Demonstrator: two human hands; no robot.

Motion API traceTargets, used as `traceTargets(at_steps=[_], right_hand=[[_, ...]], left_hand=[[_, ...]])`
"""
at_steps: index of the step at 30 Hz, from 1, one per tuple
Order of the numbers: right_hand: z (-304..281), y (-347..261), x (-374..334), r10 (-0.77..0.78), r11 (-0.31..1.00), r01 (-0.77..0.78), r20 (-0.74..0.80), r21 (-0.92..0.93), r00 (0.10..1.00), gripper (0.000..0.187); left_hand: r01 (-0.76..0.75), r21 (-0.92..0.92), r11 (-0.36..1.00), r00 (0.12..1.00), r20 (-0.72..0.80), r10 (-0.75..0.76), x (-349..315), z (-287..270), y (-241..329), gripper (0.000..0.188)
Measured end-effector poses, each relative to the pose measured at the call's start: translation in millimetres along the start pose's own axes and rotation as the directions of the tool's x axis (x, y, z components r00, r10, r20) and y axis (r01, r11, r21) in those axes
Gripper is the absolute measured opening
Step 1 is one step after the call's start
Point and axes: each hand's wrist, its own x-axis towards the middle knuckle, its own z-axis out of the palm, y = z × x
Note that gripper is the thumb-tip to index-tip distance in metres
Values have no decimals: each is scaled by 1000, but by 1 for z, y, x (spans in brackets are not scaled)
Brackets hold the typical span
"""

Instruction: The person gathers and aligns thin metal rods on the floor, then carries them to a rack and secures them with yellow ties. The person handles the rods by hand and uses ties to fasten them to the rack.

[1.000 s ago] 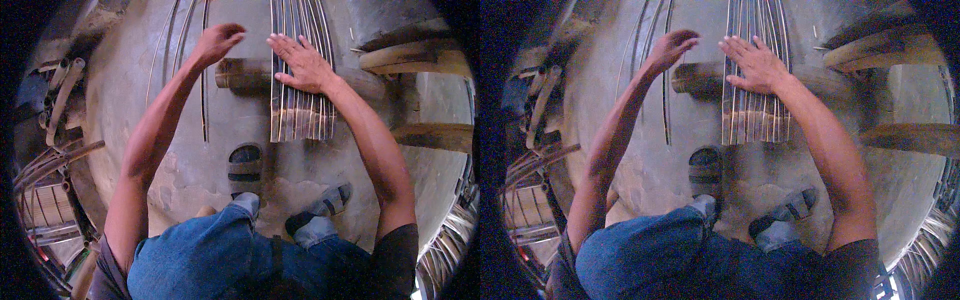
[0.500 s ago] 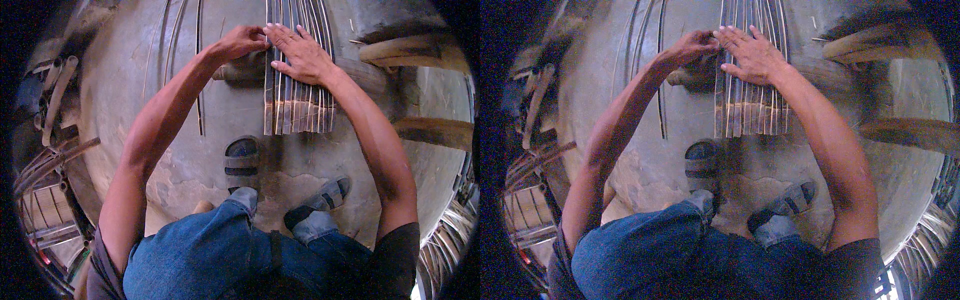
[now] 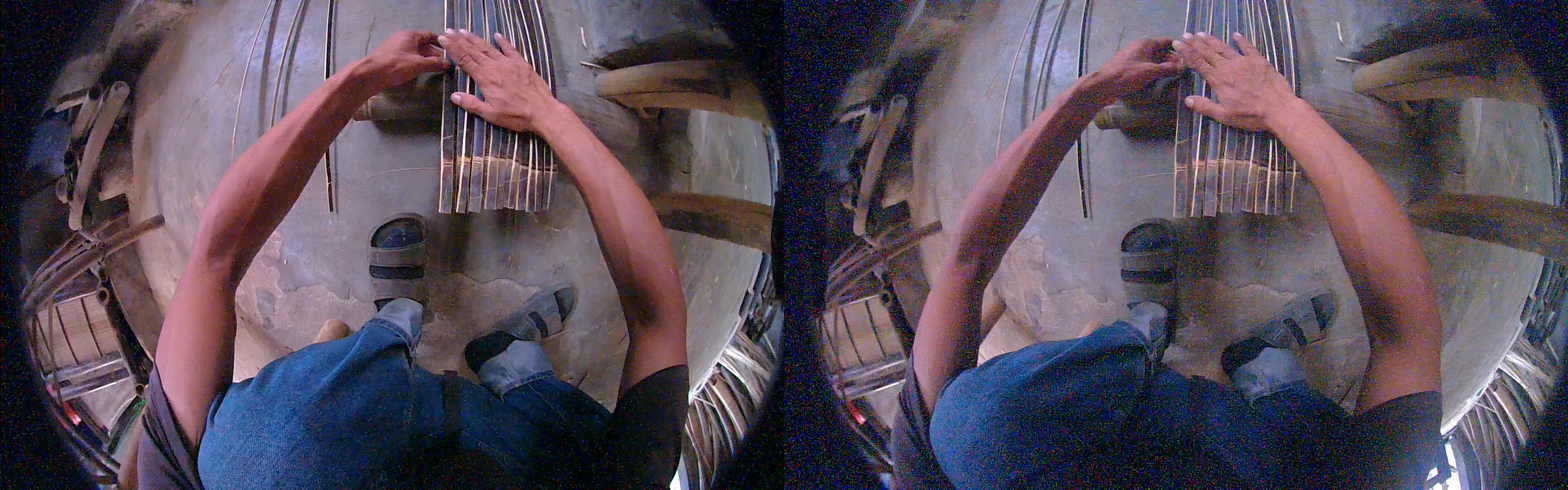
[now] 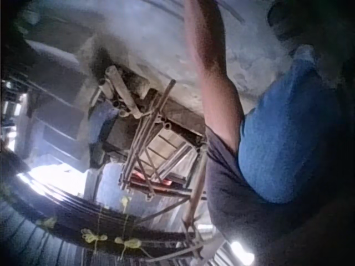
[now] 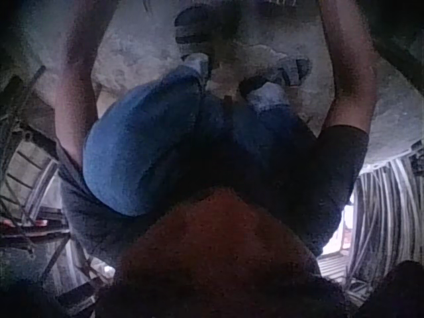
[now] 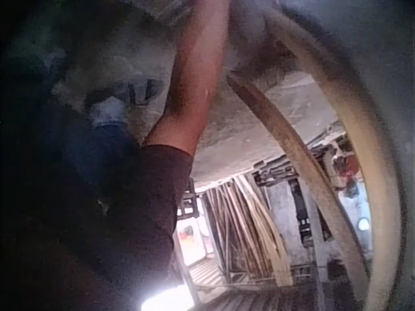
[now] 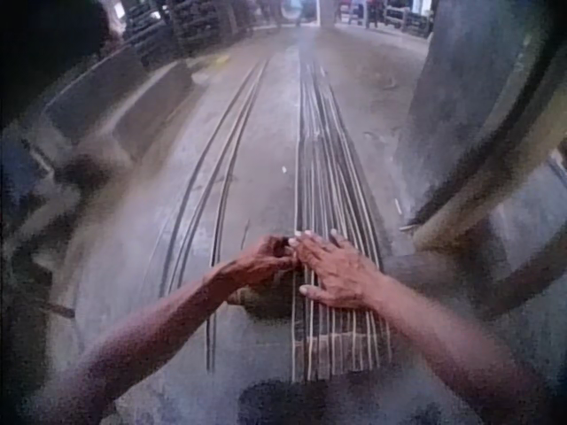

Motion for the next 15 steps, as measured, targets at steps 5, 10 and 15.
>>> traceTargets(at_steps=[5, 10, 15], right_hand=[[-1, -2, 1, 0, 1000, 0, 2, 12, 1000, 73], [-6, -4, 3, 6, 999, -7, 15, 44, 1000, 75], [3, 4, -2, -17, 1000, 18, -47, 24, 999, 76]], left_hand=[[-103, 18, 994, 992, -67, 104, 11, 1, -19, 52], [-12, -21, 1000, 1000, 29, 13, 29, -4, -30, 58], [15, 28, 1000, 999, 36, -16, 28, 3, -16, 60]])
